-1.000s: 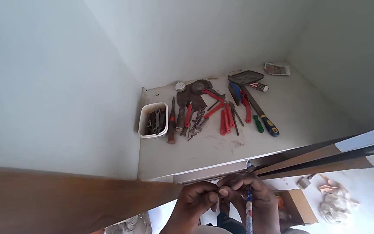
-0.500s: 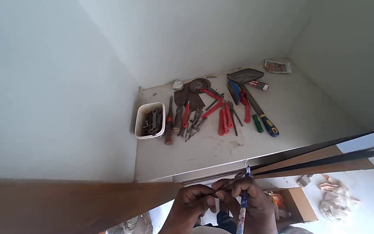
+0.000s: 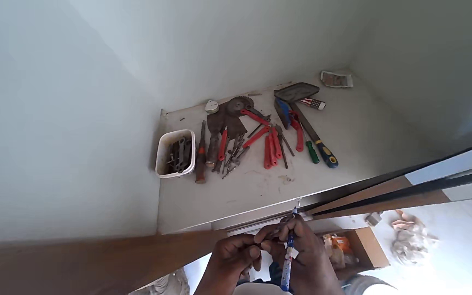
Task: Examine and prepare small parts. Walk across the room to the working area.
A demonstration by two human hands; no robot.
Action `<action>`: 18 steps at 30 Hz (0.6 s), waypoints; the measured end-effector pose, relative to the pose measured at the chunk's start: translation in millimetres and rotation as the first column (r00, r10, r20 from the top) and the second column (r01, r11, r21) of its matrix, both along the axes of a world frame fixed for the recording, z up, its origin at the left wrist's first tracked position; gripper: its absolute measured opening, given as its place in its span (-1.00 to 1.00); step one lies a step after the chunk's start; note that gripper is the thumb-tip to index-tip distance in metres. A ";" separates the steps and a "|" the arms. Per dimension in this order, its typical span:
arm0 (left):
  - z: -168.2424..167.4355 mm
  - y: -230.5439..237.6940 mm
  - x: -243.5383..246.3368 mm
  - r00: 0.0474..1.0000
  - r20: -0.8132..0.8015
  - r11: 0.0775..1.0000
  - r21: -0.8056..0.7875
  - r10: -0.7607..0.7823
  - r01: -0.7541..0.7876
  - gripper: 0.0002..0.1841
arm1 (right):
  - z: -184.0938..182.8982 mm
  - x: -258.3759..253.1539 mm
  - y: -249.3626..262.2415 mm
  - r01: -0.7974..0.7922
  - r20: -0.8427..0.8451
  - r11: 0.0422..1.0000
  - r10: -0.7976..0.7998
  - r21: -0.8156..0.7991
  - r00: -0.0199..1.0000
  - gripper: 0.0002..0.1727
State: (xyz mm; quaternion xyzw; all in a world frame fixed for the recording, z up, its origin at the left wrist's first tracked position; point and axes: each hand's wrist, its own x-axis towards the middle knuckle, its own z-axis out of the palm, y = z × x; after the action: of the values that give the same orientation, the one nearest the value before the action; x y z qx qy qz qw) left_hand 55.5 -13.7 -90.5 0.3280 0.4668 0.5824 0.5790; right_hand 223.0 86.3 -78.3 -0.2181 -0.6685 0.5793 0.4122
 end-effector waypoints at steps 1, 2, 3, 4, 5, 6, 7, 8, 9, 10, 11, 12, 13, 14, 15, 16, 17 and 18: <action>-0.1 0.6 0.4 1.000 0.004 1.000 0.000 -0.012 0.012 -0.78 | -0.1 1.8 1.3 -0.019 -0.005 1.000 0.019 -0.015 1.000 -0.74; 0.4 1.4 0.9 1.000 0.008 1.000 0.000 -0.022 0.022 -0.77 | 0.0 3.1 2.3 -0.032 -0.009 0.999 0.032 -0.028 0.999 -0.75; 1.1 2.1 1.3 0.999 0.013 1.000 -0.003 -0.031 0.031 -0.77 | 0.1 4.1 2.7 -0.038 -0.009 0.999 0.037 -0.034 0.999 -0.75; 1.6 2.8 2.0 0.999 0.018 0.999 -0.006 -0.036 0.036 -0.77 | 0.3 5.0 3.0 -0.040 -0.005 0.999 0.040 -0.034 0.999 -0.75; 1.9 3.6 2.8 0.999 0.019 0.999 -0.008 -0.037 0.037 -0.78 | 0.3 5.6 3.5 -0.038 0.000 0.999 0.038 -0.030 0.999 -0.75; 2.0 4.3 3.5 0.999 0.019 0.999 -0.010 -0.032 0.032 -0.79 | -0.1 6.2 3.9 -0.031 0.004 0.999 0.032 -0.027 0.999 -0.74; 1.6 4.6 4.0 1.000 0.016 1.000 -0.009 -0.027 0.027 -0.80 | -0.6 6.8 4.2 -0.025 0.004 0.999 0.025 -0.024 1.000 -0.73; 0.6 4.9 4.3 1.000 0.015 1.000 -0.003 -0.022 0.022 -0.81 | -1.0 7.4 4.4 -0.020 0.003 1.000 0.020 -0.024 1.000 -0.73; -0.2 5.4 4.6 1.000 0.010 1.000 0.006 -0.019 0.019 -0.82 | -1.2 8.2 4.6 -0.017 0.006 1.000 0.017 -0.026 1.000 -0.72; -0.7 5.8 5.1 1.000 0.009 1.000 0.012 -0.016 0.016 -0.83 | -1.4 9.0 4.9 -0.013 0.009 1.000 0.013 -0.027 1.000 -0.72; -0.8 5.9 6.1 1.000 0.009 1.000 0.017 -0.011 0.010 -0.84 | -1.3 9.8 5.1 -0.009 0.013 1.000 0.010 -0.029 1.000 -0.72; -0.7 6.0 7.3 1.000 0.005 1.000 0.022 -0.006 0.006 -0.85 | -1.2 10.6 5.3 -0.005 0.017 1.000 0.006 -0.031 1.000 -0.72; -0.8 6.3 8.7 1.000 0.001 1.000 0.030 -0.001 0.001 -0.86 | -1.3 11.3 5.7 0.001 0.021 0.999 0.000 -0.033 1.000 -0.72; -1.2 6.8 9.9 1.000 0.003 0.999 0.043 0.001 -0.001 -0.87 | -1.5 11.8 6.1 0.006 0.021 0.999 -0.005 -0.036 1.000 -0.72; -2.0 7.2 10.9 1.000 0.004 0.999 0.053 0.002 -0.002 -0.87 | -1.9 12.4 6.6 0.010 0.020 0.999 -0.009 -0.037 1.000 -0.71; -2.5 7.4 12.1 1.000 0.000 0.999 0.053 0.008 -0.008 -0.87 | -2.2 13.0 7.1 0.015 0.020 0.999 -0.014 -0.036 1.000 -0.71; -2.6 7.6 13.4 1.000 -0.005 0.999 0.044 0.019 -0.019 -0.88 | -2.7 13.4 7.5 0.021 0.020 0.999 -0.021 -0.036 1.000 -0.70; -2.4 7.9 14.8 0.999 -0.013 0.999 0.030 0.030 -0.030 -0.89 | -3.0 14.0 7.8 0.028 0.023 0.999 -0.027 -0.039 0.999 -0.70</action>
State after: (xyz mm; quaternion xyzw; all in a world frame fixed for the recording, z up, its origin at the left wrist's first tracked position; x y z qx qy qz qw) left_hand 70.3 -5.9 -92.9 0.3336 0.4669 0.5956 0.5621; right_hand 237.0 94.1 -81.4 -0.2419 -0.6584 0.5842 0.4084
